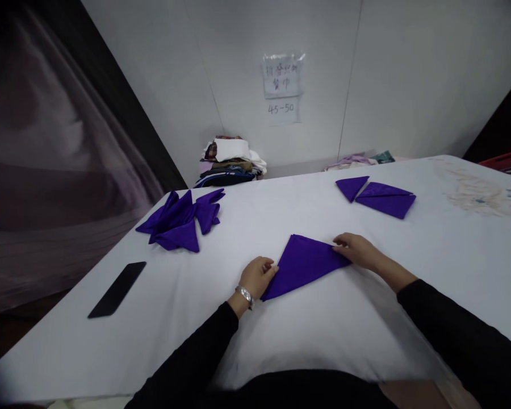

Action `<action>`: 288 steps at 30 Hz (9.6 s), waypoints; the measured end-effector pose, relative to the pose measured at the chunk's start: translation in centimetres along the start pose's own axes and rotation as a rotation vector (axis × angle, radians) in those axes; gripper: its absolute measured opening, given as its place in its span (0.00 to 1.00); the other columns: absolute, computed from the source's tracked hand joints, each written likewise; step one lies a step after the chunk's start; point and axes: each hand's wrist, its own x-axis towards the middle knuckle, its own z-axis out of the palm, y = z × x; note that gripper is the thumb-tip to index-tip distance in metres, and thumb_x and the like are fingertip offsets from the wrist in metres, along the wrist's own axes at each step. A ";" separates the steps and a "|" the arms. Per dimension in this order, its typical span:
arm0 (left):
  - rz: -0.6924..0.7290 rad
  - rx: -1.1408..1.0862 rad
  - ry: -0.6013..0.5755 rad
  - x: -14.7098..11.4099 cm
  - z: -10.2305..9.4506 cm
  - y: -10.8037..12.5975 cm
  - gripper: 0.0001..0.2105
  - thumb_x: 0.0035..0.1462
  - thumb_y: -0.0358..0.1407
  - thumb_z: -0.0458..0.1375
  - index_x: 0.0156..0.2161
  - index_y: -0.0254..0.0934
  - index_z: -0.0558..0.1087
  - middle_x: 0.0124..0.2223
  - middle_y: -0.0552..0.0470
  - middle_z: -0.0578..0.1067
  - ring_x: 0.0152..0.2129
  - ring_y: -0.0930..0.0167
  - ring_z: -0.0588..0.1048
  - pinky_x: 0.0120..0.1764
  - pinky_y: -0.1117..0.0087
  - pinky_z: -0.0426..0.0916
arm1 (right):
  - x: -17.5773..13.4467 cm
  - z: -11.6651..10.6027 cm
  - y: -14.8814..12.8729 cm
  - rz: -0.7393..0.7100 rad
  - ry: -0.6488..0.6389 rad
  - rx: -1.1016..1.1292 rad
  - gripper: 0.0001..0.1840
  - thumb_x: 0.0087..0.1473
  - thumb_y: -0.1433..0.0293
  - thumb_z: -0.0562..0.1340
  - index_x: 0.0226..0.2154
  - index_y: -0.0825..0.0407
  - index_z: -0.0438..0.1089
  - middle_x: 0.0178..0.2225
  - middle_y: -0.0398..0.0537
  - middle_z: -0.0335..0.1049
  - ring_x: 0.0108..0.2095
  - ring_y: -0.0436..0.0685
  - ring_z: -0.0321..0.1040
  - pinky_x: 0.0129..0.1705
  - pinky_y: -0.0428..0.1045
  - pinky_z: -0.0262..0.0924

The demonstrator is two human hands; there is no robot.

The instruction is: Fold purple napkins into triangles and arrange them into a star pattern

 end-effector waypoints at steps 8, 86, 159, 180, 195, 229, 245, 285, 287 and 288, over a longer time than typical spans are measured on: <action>0.058 0.092 0.026 -0.9 0.3 1.0 0.06 0.53 0.38 0.57 0.36 0.39 0.70 0.34 0.51 0.71 0.33 0.67 0.68 0.37 0.65 0.62 | 5.4 3.5 -5.6 -0.262 -0.052 0.112 0.20 0.48 0.64 0.60 0.46 0.50 0.68 0.44 0.52 0.69 0.43 0.61 0.65 0.47 0.55 0.58; -0.072 0.216 -0.004 -3.2 0.3 1.1 0.06 0.54 0.33 0.56 0.27 0.40 0.64 0.26 0.55 0.70 0.25 0.69 0.67 0.29 0.69 0.57 | 7.6 6.9 -7.5 -0.175 0.000 0.321 0.17 0.50 0.69 0.59 0.44 0.46 0.68 0.43 0.46 0.71 0.43 0.59 0.67 0.47 0.56 0.59; 0.020 0.152 -0.040 -4.2 1.5 2.0 0.08 0.55 0.29 0.51 0.41 0.39 0.66 0.34 0.53 0.71 0.31 0.69 0.70 0.34 0.69 0.64 | 7.0 6.5 -8.0 -0.597 -0.055 0.020 0.08 0.54 0.69 0.55 0.38 0.49 0.67 0.50 0.52 0.64 0.54 0.60 0.56 0.54 0.61 0.52; 0.081 0.078 -0.029 -4.3 1.5 2.2 0.07 0.55 0.28 0.51 0.35 0.41 0.71 0.34 0.54 0.69 0.31 0.72 0.69 0.34 0.72 0.65 | 5.6 5.3 -6.9 -0.529 -0.025 -0.096 0.17 0.58 0.65 0.52 0.48 0.49 0.66 0.55 0.51 0.61 0.59 0.62 0.49 0.57 0.63 0.44; 0.085 0.149 -0.034 -4.7 1.5 2.3 0.05 0.56 0.31 0.52 0.36 0.39 0.69 0.35 0.52 0.70 0.33 0.69 0.68 0.37 0.68 0.65 | 5.2 6.2 -6.5 -0.547 -0.067 -0.135 0.19 0.59 0.65 0.51 0.52 0.46 0.63 0.55 0.49 0.61 0.58 0.60 0.52 0.58 0.64 0.41; 0.169 0.154 -0.268 -4.8 2.1 3.1 0.37 0.55 0.50 0.49 0.62 0.28 0.44 0.65 0.40 0.44 0.61 0.58 0.39 0.59 0.47 0.44 | 3.0 4.4 -4.1 -0.376 0.149 -0.091 0.23 0.56 0.60 0.54 0.52 0.49 0.62 0.47 0.55 0.68 0.47 0.64 0.65 0.49 0.62 0.59; 0.177 0.186 -0.289 -4.7 2.2 2.9 0.38 0.55 0.55 0.46 0.62 0.29 0.48 0.64 0.41 0.45 0.61 0.60 0.40 0.61 0.50 0.40 | 5.4 6.3 -4.6 -0.349 0.131 -0.105 0.10 0.48 0.70 0.60 0.37 0.52 0.69 0.49 0.56 0.66 0.52 0.64 0.59 0.52 0.61 0.55; 0.162 0.173 -0.311 -4.8 2.2 2.6 0.38 0.54 0.57 0.44 0.62 0.32 0.48 0.65 0.44 0.43 0.62 0.62 0.38 0.61 0.53 0.37 | 6.3 6.0 -6.8 -0.367 0.158 0.040 0.05 0.53 0.74 0.55 0.29 0.51 0.65 0.29 0.47 0.67 0.33 0.56 0.61 0.38 0.51 0.56; 0.163 0.172 -0.313 -4.7 2.2 2.6 0.38 0.54 0.57 0.44 0.62 0.33 0.49 0.65 0.45 0.43 0.62 0.62 0.37 0.61 0.53 0.37 | 6.3 6.0 -6.7 -0.383 0.156 0.056 0.05 0.52 0.75 0.54 0.29 0.51 0.65 0.30 0.47 0.67 0.34 0.56 0.61 0.39 0.51 0.56; 0.164 0.171 -0.315 -4.7 2.2 2.6 0.38 0.54 0.57 0.44 0.62 0.33 0.49 0.65 0.45 0.43 0.62 0.61 0.37 0.61 0.52 0.37 | 6.3 6.0 -6.7 -0.389 0.157 0.065 0.05 0.52 0.75 0.54 0.30 0.50 0.65 0.31 0.47 0.67 0.35 0.56 0.61 0.40 0.52 0.56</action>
